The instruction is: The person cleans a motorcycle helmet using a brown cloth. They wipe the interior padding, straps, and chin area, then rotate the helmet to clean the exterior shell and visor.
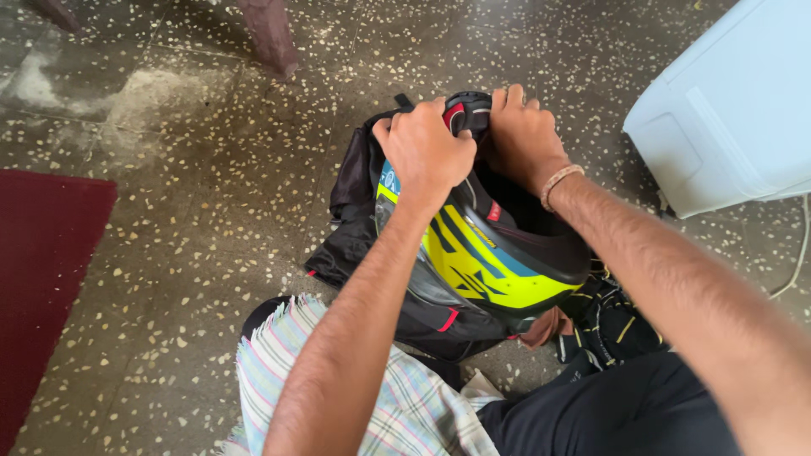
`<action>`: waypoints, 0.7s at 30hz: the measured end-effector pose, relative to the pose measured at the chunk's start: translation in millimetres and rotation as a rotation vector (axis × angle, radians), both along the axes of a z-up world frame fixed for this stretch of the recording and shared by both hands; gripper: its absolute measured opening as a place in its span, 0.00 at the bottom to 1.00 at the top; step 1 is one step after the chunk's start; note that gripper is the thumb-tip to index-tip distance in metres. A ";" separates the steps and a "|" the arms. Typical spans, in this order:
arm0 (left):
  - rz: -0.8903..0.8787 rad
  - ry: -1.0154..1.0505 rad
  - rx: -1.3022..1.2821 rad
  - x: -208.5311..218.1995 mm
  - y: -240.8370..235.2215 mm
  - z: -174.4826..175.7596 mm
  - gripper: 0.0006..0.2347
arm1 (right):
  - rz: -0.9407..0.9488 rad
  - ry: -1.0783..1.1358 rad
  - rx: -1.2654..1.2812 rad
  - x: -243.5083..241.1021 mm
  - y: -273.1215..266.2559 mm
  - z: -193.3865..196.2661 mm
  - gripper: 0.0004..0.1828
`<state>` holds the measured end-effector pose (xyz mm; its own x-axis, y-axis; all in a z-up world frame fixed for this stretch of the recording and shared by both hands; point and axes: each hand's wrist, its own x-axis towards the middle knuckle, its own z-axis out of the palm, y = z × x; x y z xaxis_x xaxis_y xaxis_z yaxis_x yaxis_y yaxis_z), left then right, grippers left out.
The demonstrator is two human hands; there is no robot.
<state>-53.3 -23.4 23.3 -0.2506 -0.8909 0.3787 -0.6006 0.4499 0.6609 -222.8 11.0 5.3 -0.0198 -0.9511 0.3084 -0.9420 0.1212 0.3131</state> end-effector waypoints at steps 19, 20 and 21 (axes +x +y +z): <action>0.039 0.049 0.257 2.6 -16.3 2.7 0.23 | -0.108 -0.543 0.451 -102.8 79.8 70.2 0.28; 0.037 0.057 0.258 2.6 -16.1 3.4 0.23 | -0.007 -0.561 0.470 -105.7 83.0 75.2 0.25; 0.035 0.066 0.260 2.8 -16.2 4.7 0.23 | 0.108 -0.641 0.476 -105.4 83.3 80.7 0.24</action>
